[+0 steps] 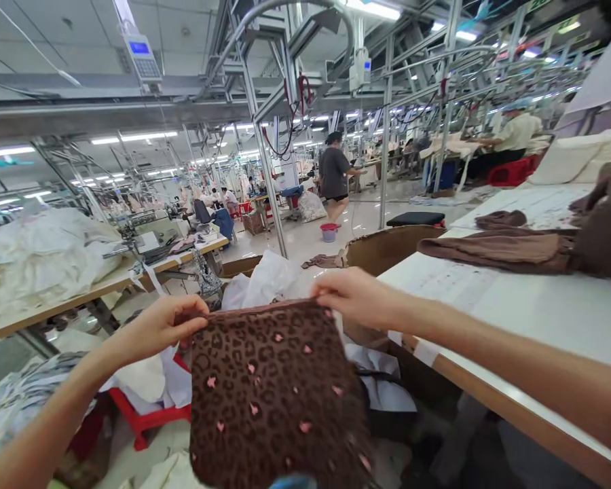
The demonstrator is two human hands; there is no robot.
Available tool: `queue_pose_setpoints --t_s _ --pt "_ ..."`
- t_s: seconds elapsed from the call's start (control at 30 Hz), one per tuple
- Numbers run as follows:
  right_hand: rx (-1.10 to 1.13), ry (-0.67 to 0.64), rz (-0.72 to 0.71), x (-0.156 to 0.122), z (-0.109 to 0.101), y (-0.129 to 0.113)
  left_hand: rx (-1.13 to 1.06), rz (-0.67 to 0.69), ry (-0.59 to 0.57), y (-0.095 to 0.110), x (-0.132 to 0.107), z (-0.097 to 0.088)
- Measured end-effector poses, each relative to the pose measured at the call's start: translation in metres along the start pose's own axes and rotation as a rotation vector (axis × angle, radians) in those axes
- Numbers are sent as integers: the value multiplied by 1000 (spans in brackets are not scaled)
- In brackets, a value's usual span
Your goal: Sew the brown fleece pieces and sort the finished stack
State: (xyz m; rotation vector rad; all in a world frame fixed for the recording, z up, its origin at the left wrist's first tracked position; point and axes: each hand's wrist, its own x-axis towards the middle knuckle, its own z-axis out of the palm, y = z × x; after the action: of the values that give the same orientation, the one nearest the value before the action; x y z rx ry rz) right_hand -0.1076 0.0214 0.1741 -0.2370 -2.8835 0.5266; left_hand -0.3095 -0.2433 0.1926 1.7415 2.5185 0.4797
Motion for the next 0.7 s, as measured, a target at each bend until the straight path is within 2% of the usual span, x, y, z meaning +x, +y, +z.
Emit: queue_pose_setpoints --t_s 0.1,0.17,0.23,0.33,0.4,0.5,0.6,0.7 --pt "6 13 65 53 42 17 124 -17 136 -25 15 36" --pt "-10 34 109 62 61 37 177 7 179 -26 20 69" --pt "-39 42 145 51 68 61 215 52 202 -21 24 103" --pt "-105 35 215 14 53 98 411 185 372 -14 30 141" --pt "-160 34 288 -14 36 122 539 264 502 -15 35 153" --pt "-244 52 434 -51 8 158 626 360 574 -22 45 156" --pt "-317 80 593 -79 -18 196 663 440 573 -31 51 154" --pt "-369 100 735 -101 -40 230 635 443 557 -41 51 156"
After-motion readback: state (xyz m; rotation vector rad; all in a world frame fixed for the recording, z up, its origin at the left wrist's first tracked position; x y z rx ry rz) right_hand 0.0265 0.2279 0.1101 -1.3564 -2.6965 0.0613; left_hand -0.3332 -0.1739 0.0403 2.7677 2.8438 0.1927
